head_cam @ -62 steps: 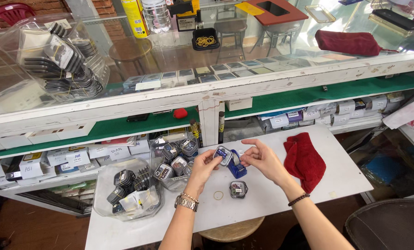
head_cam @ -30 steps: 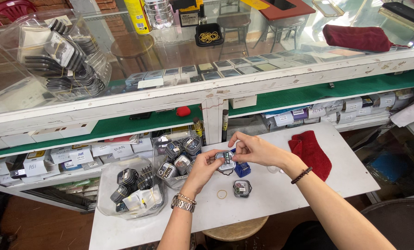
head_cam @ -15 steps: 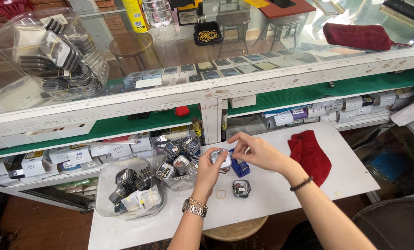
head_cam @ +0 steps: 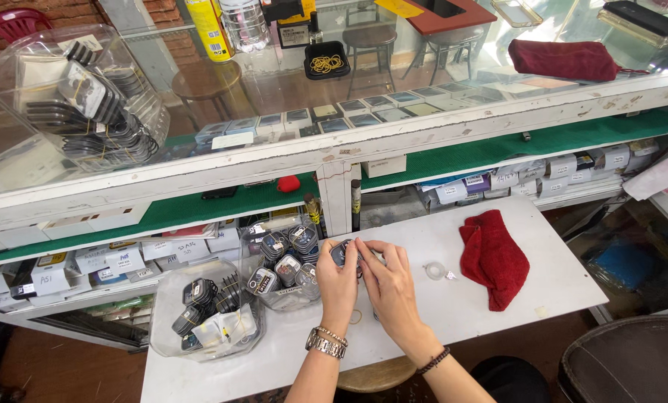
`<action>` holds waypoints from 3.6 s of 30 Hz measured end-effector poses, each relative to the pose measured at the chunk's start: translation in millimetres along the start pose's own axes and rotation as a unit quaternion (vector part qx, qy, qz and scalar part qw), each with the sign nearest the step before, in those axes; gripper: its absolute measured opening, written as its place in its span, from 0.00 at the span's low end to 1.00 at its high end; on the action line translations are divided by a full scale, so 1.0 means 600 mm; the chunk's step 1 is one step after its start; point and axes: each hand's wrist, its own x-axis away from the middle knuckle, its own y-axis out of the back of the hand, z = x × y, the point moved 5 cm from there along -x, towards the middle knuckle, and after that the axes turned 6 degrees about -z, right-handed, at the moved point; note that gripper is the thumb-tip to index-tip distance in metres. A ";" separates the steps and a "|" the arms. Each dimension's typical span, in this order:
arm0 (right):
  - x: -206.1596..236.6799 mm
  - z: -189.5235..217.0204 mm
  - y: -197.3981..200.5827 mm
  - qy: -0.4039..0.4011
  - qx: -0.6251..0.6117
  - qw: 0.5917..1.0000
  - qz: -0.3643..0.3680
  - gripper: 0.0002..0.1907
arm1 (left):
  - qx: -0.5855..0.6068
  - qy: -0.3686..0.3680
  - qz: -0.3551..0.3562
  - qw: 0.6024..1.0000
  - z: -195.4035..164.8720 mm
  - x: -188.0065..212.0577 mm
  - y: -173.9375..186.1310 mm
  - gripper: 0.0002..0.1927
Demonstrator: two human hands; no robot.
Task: The person handles a roll of tape, loads it into a blue tape dispenser on the counter, and applies tape to small packaged items one at a time, setting the taped items on the counter beside the dispenser.
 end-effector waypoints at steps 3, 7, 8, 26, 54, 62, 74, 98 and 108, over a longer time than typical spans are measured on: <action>0.019 -0.031 -0.023 -0.095 -0.063 0.993 -0.009 0.20 | -0.041 -0.042 -0.020 0.998 -0.017 0.004 -0.001 0.13; 0.043 -0.102 -0.065 -0.343 -0.291 0.892 0.032 0.19 | -0.067 -0.059 -0.011 0.996 -0.031 0.006 -0.001 0.13; 0.052 -0.117 -0.075 -0.411 -0.354 0.839 0.047 0.19 | -0.071 -0.077 -0.009 0.994 -0.035 0.009 0.001 0.13; 0.136 -0.277 -0.014 -0.485 -0.213 0.845 0.075 0.12 | -0.287 0.075 0.207 0.932 0.147 0.022 -0.046 0.23; 0.158 -0.253 -0.055 -0.380 -0.075 0.885 0.259 0.29 | -0.205 0.095 0.262 0.938 0.184 0.067 -0.041 0.28; 0.163 -0.208 -0.032 -0.293 -0.094 0.941 0.143 0.28 | -0.237 -0.028 0.210 0.948 0.154 0.104 -0.039 0.33; 0.184 -0.230 -0.044 -0.365 -0.104 0.924 0.043 0.35 | -0.215 -0.056 0.213 0.951 0.175 0.109 -0.066 0.34; 0.082 -0.283 -0.061 -0.368 -0.119 0.871 0.303 0.08 | 0.190 0.372 0.286 0.862 0.208 0.093 -0.038 0.23; 0.154 -0.253 -0.071 -0.548 -0.332 0.767 0.052 0.16 | 0.344 0.367 0.107 0.858 0.194 0.079 -0.055 0.24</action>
